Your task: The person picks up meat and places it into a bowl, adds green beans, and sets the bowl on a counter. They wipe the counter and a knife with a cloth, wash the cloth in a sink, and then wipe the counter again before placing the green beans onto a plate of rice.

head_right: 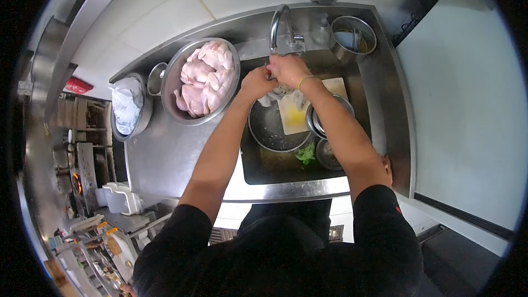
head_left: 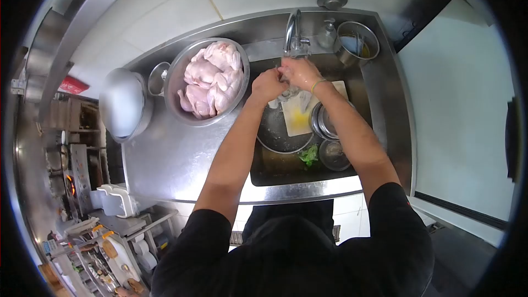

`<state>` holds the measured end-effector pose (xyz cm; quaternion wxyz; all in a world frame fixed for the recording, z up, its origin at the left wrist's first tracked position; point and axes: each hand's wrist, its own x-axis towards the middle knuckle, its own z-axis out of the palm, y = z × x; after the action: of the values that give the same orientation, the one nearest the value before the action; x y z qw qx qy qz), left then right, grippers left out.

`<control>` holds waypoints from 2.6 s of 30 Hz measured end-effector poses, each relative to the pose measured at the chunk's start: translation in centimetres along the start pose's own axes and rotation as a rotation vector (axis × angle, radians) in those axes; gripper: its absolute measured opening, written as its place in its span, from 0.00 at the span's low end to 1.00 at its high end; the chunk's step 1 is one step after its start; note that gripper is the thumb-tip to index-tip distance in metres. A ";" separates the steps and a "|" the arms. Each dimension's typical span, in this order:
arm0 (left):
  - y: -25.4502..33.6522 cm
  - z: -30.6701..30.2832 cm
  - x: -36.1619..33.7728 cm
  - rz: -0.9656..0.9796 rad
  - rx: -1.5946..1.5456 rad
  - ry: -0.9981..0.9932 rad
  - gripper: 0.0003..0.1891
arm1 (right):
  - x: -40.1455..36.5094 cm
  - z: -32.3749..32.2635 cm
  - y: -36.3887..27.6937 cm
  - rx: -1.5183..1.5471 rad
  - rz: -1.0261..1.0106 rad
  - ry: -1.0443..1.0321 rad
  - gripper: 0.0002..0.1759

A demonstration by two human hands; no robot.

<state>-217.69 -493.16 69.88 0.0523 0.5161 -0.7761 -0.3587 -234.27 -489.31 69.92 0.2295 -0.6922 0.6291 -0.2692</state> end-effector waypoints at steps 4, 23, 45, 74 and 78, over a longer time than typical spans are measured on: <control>0.2 0.4 0.0 0.035 0.268 0.206 0.23 | 0.8 0.3 2.5 -0.035 0.009 -0.159 0.22; -12.3 9.5 4.7 -0.346 0.100 0.074 0.21 | -1.0 -5.6 0.0 1.465 0.201 0.227 0.08; -3.7 1.1 1.5 0.226 -1.357 -0.036 0.16 | 2.6 1.7 3.4 0.663 0.283 -0.044 0.15; 0.3 -9.3 -1.0 0.252 -0.816 0.334 0.07 | -2.2 -1.7 13.9 0.634 0.401 0.150 0.13; -3.1 -6.6 -5.0 0.226 0.111 -0.164 0.19 | -2.0 -3.3 9.7 0.878 0.334 0.136 0.12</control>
<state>-210.06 -492.93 74.31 0.0002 0.3966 -0.8495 -0.3479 -243.79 -488.26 65.86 0.4988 -0.4001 0.5720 -0.5137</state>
